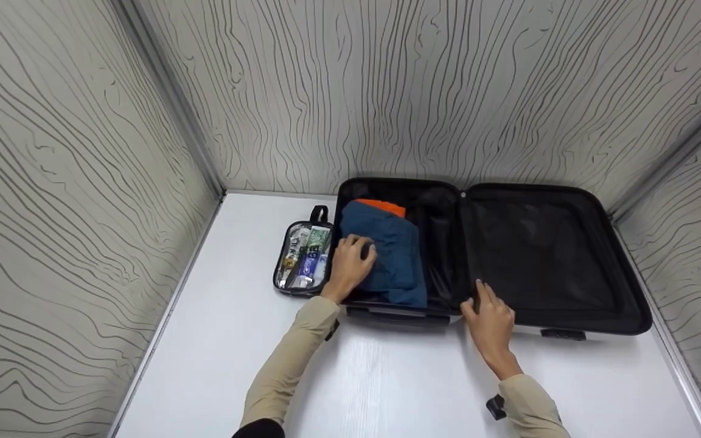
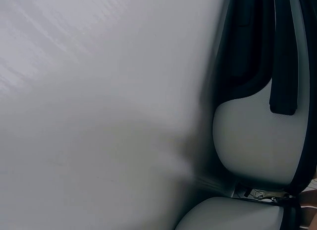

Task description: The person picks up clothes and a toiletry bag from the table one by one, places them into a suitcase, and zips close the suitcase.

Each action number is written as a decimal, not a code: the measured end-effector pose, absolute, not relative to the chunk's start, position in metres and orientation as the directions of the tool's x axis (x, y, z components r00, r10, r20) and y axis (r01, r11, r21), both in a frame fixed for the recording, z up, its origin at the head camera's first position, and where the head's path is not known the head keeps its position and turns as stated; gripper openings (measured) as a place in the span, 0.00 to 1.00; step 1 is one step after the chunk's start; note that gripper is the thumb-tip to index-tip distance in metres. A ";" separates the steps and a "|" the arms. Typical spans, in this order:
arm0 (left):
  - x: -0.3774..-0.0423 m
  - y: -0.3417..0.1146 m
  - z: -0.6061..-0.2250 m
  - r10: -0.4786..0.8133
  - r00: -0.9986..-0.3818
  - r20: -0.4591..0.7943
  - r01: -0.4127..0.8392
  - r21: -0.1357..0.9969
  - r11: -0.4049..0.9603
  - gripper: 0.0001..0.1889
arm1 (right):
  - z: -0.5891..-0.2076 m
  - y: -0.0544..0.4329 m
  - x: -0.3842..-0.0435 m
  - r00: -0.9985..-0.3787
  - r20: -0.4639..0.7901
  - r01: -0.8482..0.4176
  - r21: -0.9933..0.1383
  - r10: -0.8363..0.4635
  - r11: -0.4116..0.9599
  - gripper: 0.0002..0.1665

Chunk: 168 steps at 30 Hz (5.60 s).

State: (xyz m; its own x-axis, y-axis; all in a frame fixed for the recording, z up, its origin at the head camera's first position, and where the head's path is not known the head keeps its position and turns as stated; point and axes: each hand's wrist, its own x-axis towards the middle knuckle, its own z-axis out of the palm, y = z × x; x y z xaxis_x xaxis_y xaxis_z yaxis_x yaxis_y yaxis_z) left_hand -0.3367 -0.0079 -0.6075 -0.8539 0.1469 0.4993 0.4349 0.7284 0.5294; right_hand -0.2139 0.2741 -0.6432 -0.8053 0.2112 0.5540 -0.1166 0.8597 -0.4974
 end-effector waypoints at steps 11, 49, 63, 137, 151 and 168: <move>-0.337 -0.019 -0.608 0.113 -0.853 0.510 0.429 0.563 0.706 0.09 | -0.642 0.274 -0.215 -0.789 0.580 -0.132 -0.479 0.200 0.868 0.25; -0.340 -0.060 -0.618 -0.054 -0.874 0.482 0.320 0.656 0.684 0.08 | -0.642 0.275 -0.215 -0.793 0.582 -0.133 -0.454 0.180 0.881 0.25; -0.340 -0.075 -0.626 -0.123 -0.841 0.526 0.303 0.648 0.699 0.05 | -0.641 0.275 -0.215 -0.788 0.589 -0.140 -0.457 0.180 0.879 0.25; -0.313 -0.145 -0.660 -0.365 -0.928 -0.070 -0.312 0.682 0.661 0.42 | -0.642 0.274 -0.214 -0.818 0.542 -0.111 -0.478 0.193 0.872 0.26; -0.318 -0.151 -0.650 -0.384 -0.905 -0.183 -0.385 0.733 0.560 0.41 | -0.642 0.275 -0.215 -0.803 0.568 -0.132 -0.468 0.183 0.874 0.26; -0.310 -0.157 -0.646 -0.404 -0.842 -0.357 -0.480 0.839 0.257 0.26 | -0.644 0.275 -0.215 -0.809 0.555 -0.129 -0.486 0.192 0.864 0.26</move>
